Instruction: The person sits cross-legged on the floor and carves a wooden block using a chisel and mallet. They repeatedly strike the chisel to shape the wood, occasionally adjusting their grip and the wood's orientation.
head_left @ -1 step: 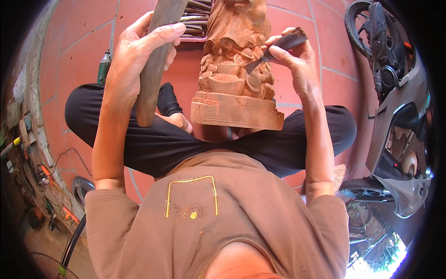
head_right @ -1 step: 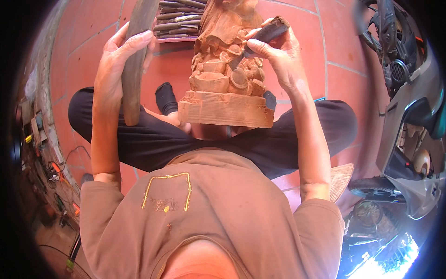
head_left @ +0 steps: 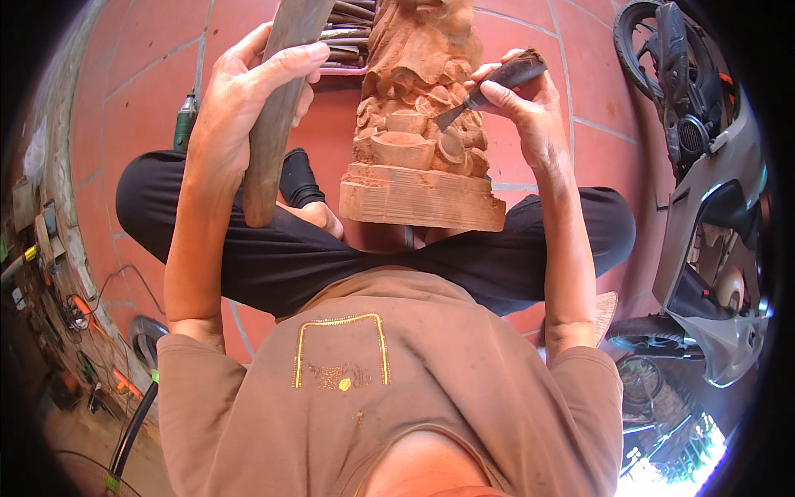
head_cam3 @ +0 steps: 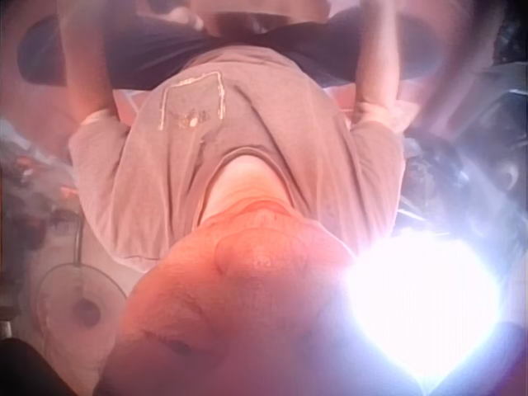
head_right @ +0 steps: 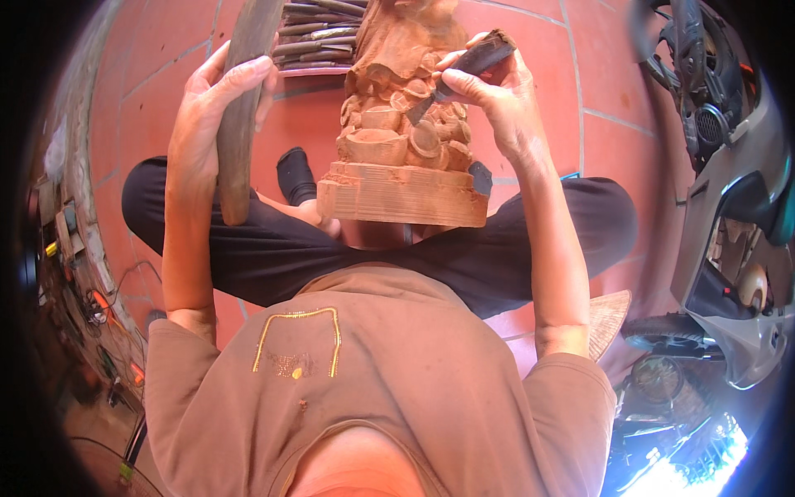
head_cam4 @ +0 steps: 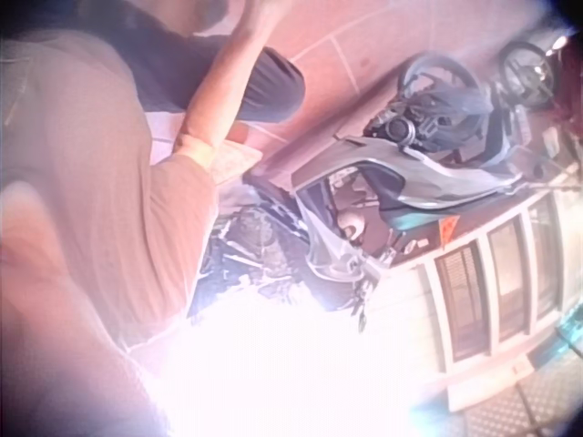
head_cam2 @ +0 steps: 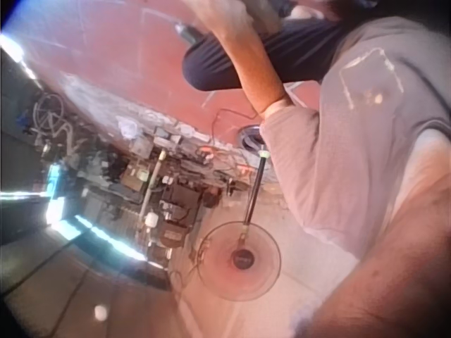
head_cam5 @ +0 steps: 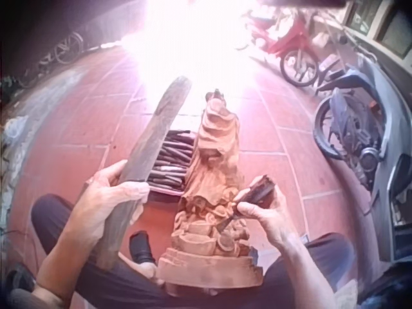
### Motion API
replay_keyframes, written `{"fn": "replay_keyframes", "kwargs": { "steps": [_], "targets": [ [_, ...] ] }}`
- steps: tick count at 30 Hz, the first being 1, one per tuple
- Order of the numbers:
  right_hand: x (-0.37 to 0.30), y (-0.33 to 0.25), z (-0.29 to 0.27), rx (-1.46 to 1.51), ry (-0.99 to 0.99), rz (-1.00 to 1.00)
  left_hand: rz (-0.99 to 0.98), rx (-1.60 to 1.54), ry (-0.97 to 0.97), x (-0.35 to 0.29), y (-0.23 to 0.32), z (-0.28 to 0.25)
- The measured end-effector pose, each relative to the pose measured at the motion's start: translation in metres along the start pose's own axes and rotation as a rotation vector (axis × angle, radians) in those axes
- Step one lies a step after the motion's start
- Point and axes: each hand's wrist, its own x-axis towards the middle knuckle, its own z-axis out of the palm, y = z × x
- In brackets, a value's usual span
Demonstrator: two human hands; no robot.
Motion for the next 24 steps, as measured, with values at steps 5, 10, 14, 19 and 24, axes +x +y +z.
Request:
{"fn": "replay_keyframes", "kwargs": {
  "steps": [5,10,14,19,24],
  "targets": [
    [0.010,0.013,-0.028,-0.130,0.057,-0.102,0.011,-0.003,0.006,-0.001,-0.002,0.000],
    [-0.005,0.009,-0.017,0.082,-0.047,-0.081,0.030,0.079,0.002,-0.003,-0.002,0.001],
    [-0.006,0.017,-0.028,-0.045,-0.004,-0.081,0.006,0.061,-0.012,0.000,-0.004,0.002],
    [-0.006,0.020,-0.046,-0.015,0.161,0.006,-0.006,0.017,0.014,-0.003,-0.001,0.004],
    [-0.013,0.020,-0.022,0.113,0.083,-0.082,-0.002,0.056,-0.014,0.000,-0.002,0.010]
  ]
}}
